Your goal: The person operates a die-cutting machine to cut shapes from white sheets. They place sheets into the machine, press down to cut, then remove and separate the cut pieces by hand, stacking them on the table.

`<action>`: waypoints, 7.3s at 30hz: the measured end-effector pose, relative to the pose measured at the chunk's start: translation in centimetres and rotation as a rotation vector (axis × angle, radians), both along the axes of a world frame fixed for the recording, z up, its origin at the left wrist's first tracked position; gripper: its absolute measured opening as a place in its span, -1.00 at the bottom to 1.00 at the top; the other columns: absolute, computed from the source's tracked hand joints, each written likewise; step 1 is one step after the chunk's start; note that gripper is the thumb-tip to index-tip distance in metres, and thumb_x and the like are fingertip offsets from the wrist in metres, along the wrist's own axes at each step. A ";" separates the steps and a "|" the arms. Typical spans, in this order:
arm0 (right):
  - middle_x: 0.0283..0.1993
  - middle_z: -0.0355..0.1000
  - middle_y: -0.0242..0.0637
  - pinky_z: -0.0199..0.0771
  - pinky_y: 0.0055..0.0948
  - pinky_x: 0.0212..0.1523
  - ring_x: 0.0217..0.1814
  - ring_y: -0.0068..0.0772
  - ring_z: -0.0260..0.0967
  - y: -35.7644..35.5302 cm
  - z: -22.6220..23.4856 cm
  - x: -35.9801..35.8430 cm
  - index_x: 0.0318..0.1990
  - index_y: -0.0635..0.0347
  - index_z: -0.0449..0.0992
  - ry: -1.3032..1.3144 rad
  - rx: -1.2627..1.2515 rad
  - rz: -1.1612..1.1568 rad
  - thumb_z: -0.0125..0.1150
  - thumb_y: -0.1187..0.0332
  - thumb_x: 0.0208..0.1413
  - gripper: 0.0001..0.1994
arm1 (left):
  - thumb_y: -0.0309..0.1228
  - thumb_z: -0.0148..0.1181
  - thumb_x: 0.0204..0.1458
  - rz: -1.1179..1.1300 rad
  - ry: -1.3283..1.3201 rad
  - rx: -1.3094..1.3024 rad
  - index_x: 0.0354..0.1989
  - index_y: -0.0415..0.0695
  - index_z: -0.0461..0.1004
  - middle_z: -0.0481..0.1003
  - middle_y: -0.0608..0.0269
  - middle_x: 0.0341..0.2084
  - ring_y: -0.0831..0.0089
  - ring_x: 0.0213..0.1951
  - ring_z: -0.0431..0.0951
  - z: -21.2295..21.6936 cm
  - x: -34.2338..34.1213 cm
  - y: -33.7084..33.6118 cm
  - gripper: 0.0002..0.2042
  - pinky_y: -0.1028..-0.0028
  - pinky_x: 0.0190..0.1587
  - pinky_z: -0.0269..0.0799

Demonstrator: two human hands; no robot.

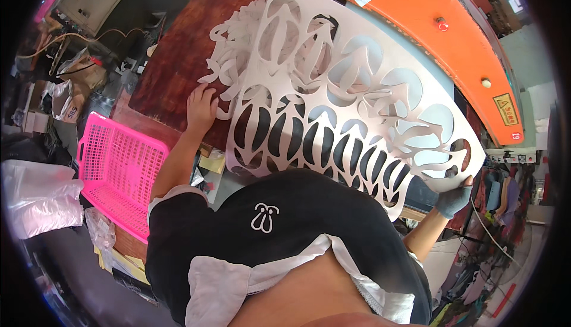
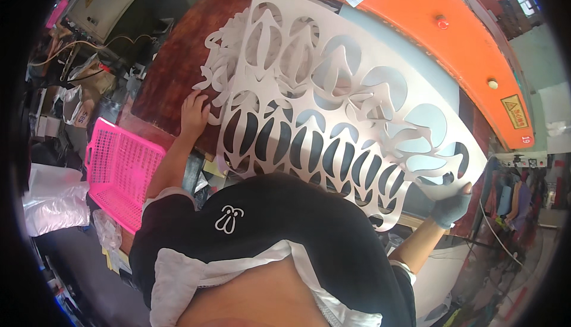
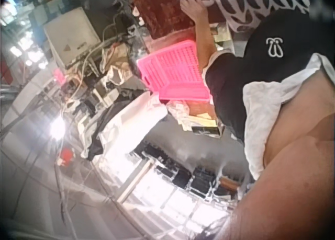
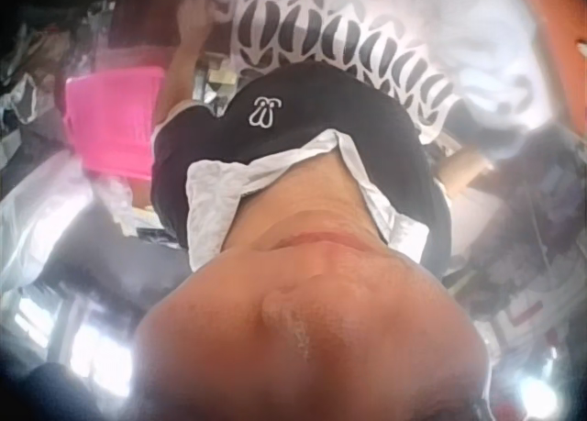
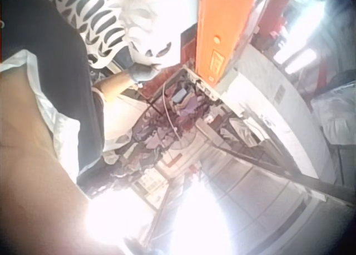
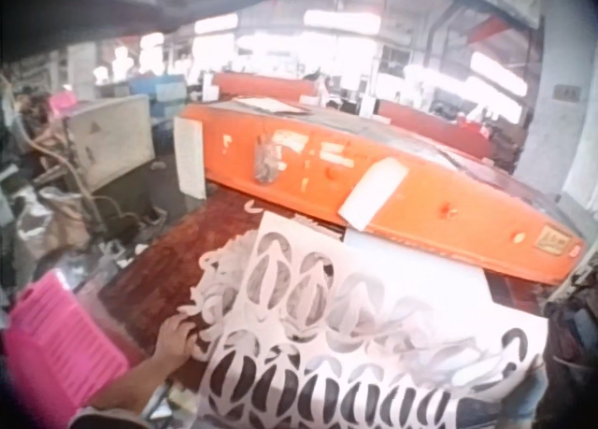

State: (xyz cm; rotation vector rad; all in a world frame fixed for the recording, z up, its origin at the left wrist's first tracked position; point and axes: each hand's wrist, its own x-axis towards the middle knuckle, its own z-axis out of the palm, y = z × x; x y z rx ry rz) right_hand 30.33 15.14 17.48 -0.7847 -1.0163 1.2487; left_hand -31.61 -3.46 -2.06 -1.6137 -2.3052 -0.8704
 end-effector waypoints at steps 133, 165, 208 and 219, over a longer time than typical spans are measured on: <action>-0.23 0.37 -0.20 0.55 -0.31 -0.24 -0.22 -0.24 0.43 5.1 -6.7 -33.5 -0.13 0.19 0.34 0.070 -0.428 0.460 -0.07 0.21 0.21 -0.76 | -0.31 0.24 -0.21 -0.324 -0.768 -0.372 -0.43 -0.24 0.37 0.42 0.19 -0.53 0.45 -0.45 0.43 9.8 3.8 10.9 -0.73 0.42 -0.46 0.30; -0.09 0.38 -0.12 0.33 -0.19 -0.07 -0.11 -0.04 0.32 -3.0 -13.0 -30.0 -0.10 0.13 0.43 -1.070 0.880 0.834 0.32 0.13 -0.27 -0.49 | -0.23 0.32 -0.32 -0.846 -0.216 -0.993 0.12 -0.25 0.26 0.26 0.03 0.10 0.13 0.11 0.27 12.8 9.2 9.9 -0.27 0.29 0.10 0.22; -0.04 0.35 -0.12 0.30 -0.30 0.02 0.00 -0.12 0.29 -3.6 -13.7 -29.8 -0.04 0.23 0.39 -1.015 0.587 0.798 0.39 0.14 -0.20 -0.44 | -0.10 0.01 0.11 -0.698 -0.686 -1.032 0.11 -0.14 0.32 0.39 0.20 -0.01 0.42 0.01 0.36 11.5 4.4 13.5 -0.53 0.44 0.06 0.24; -0.16 0.33 -0.35 0.38 -0.58 -0.26 -0.30 -0.61 0.32 0.6 -10.1 -32.5 0.13 0.32 0.19 -0.675 0.170 0.673 0.26 0.29 0.03 -0.44 | -0.25 0.06 0.07 -0.259 -1.155 -0.308 -0.07 -0.18 0.41 0.48 0.25 -0.27 0.51 -0.27 0.47 10.1 0.9 10.4 -0.68 0.50 -0.21 0.40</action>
